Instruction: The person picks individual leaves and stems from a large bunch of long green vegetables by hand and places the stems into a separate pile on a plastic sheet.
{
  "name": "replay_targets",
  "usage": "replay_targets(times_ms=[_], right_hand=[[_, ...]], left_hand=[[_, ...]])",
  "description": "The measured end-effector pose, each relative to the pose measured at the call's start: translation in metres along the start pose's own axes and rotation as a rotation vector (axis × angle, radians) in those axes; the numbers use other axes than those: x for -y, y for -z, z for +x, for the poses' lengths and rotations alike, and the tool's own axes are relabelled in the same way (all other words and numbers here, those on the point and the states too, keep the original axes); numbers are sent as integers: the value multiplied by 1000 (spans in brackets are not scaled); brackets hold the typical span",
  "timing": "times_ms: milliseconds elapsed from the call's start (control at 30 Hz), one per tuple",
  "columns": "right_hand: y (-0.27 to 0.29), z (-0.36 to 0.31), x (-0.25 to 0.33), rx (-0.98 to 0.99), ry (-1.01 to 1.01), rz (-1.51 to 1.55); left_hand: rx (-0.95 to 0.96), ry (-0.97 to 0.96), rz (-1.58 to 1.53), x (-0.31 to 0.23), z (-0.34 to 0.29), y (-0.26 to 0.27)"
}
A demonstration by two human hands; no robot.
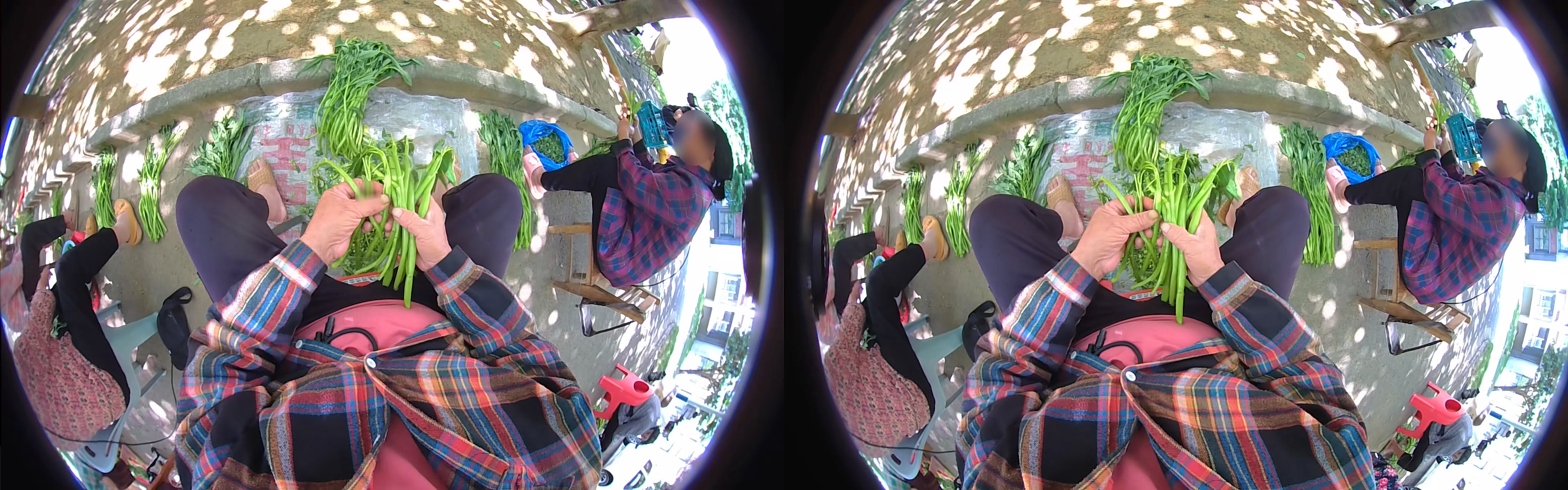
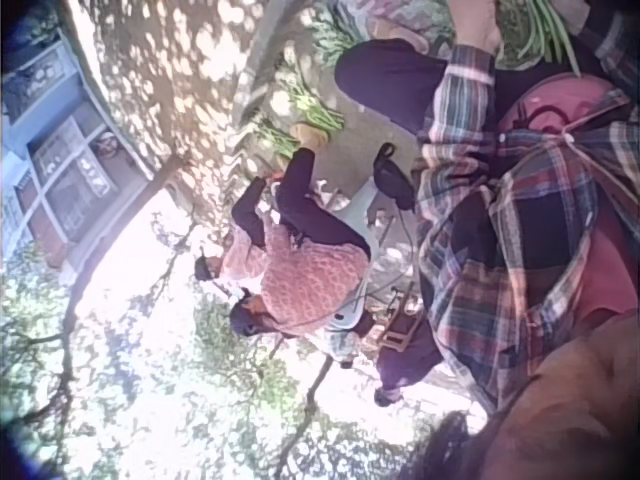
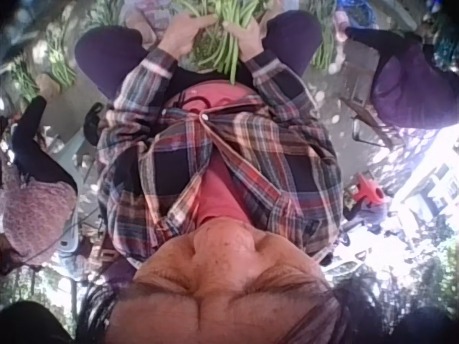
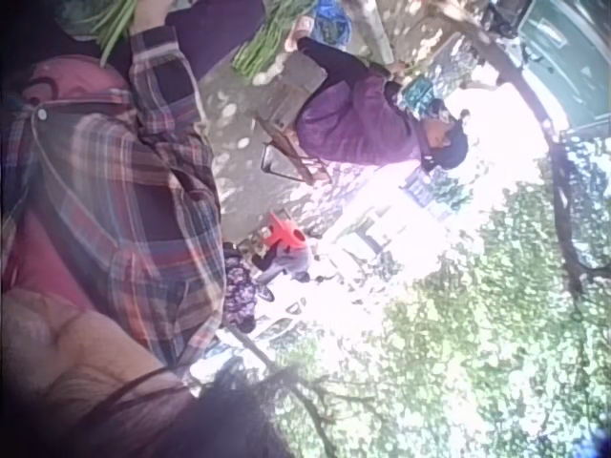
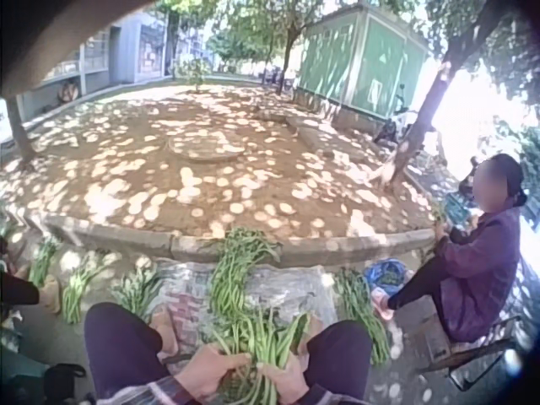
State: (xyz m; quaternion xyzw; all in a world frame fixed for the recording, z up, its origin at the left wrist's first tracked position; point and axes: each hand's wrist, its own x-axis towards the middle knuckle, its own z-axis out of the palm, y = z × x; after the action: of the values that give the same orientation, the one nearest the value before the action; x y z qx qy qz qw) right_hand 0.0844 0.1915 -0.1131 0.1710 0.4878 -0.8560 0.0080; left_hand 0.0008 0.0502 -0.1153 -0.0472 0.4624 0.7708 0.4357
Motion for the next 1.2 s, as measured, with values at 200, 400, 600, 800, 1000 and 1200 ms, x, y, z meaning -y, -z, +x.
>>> replay_targets(times_ms=[200,400,600,800,1000,1200], right_hand=[[2,2,-3,70,26,-4],[2,3,-3,93,64,-78],[10,4,-3,105,11,-74],[-2,-1,5,42,9,-6],[-1,2,1,49,2,47],[2,4,5,133,14,25]], left_hand=[[-58,-80,115,-4,-2,-9],[-47,-80,128,-4,-2,-7],[31,-19,86,-5,-3,-3],[121,32,38,-8,-5,8],[96,14,101,-12,-10,1],[107,11,87,-15,-11,-3]])
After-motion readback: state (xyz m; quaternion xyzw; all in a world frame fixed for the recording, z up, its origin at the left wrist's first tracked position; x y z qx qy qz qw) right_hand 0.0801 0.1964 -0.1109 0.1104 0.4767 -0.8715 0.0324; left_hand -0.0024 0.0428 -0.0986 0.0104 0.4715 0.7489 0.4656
